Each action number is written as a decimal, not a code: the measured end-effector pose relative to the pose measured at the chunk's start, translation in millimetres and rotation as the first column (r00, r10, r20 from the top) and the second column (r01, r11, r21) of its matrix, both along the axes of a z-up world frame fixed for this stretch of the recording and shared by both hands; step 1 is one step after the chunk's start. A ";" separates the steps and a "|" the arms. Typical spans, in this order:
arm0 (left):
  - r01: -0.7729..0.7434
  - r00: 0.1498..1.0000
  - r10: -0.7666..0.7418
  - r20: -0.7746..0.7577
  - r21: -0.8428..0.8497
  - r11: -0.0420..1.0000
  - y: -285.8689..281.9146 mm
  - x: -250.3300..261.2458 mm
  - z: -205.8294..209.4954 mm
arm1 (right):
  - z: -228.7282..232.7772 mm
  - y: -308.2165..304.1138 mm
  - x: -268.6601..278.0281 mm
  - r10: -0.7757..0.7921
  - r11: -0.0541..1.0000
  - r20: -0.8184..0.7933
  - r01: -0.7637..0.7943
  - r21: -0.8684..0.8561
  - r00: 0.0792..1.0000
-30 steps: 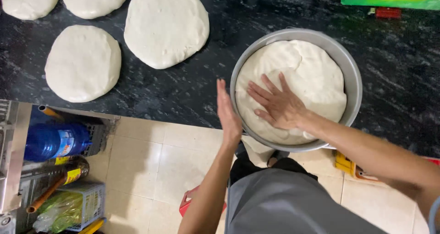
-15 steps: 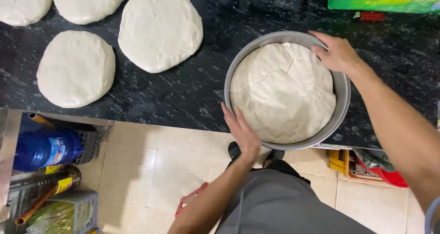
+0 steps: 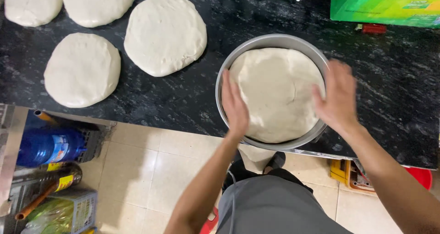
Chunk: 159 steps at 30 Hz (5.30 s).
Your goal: Dividing large rounds of dough into smaller uniform pieces using a mechanical dough divider.
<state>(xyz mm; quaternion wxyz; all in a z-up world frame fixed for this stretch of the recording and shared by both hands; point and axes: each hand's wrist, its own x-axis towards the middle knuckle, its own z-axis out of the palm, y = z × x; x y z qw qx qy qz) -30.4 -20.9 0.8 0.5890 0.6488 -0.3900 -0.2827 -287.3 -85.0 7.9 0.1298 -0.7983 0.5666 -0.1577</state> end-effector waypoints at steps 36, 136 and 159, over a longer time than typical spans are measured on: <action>0.158 0.526 -0.460 0.715 0.450 0.879 -39.4 5.1 -51.2 | -84.6 -76.4 108.9 0.526 0.835 -0.285 -0.551 -0.006 0.801; 0.254 0.650 -0.427 0.628 0.350 0.902 -17.2 -0.3 -75.8 | -60.5 -42.5 120.0 0.298 0.918 -0.166 -0.235 0.319 0.940; 0.222 0.668 -0.433 0.605 0.394 0.892 -21.5 -4.0 -56.7 | -45.9 -11.4 55.2 -0.067 0.983 0.076 0.053 0.174 0.995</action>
